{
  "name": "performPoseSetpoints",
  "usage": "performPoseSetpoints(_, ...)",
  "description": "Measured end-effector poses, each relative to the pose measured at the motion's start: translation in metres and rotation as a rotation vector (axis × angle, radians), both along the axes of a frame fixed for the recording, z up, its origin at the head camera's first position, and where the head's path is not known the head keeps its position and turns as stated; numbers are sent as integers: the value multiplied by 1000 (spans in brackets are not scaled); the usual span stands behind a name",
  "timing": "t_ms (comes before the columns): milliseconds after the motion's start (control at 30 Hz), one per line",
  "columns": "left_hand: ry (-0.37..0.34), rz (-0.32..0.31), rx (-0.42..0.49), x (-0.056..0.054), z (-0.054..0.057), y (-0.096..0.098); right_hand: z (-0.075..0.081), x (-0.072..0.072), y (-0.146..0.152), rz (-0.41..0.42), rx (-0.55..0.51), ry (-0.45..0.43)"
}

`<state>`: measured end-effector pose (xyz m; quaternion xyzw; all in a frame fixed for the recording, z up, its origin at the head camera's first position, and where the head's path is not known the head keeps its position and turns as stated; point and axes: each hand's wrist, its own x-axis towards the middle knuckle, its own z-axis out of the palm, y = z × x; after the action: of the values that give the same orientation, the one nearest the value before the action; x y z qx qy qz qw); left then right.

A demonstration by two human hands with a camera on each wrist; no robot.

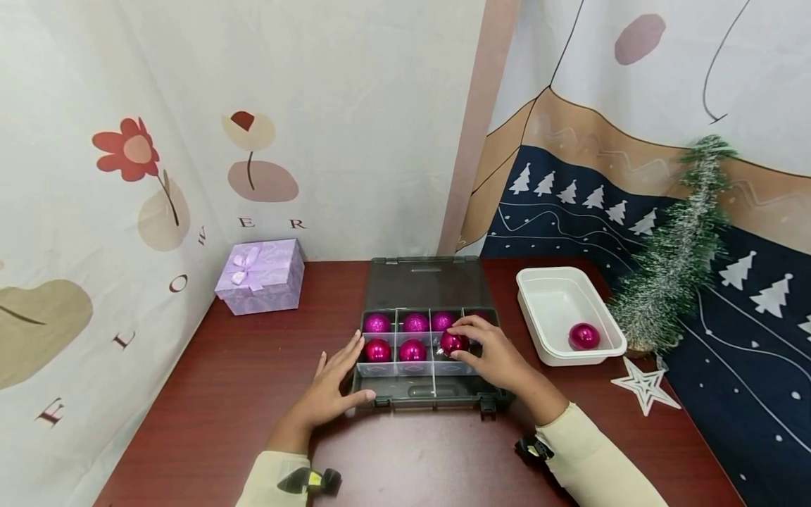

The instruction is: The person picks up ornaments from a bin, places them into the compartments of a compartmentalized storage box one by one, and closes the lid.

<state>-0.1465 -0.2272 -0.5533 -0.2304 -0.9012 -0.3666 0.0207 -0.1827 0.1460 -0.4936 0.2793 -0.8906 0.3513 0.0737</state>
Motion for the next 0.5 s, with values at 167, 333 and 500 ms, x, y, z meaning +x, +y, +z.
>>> performPoseSetpoints(167,-1,0,0,-1,1,0,-3,-1,-3,-12,49,33)
performPoseSetpoints(333,-14,-1,2,0,0,0,-5,0,-5,-19,59,58)
performPoseSetpoints(500,-8,1,-4,-1,-1,0,-6,1,-6,-28,62,31)
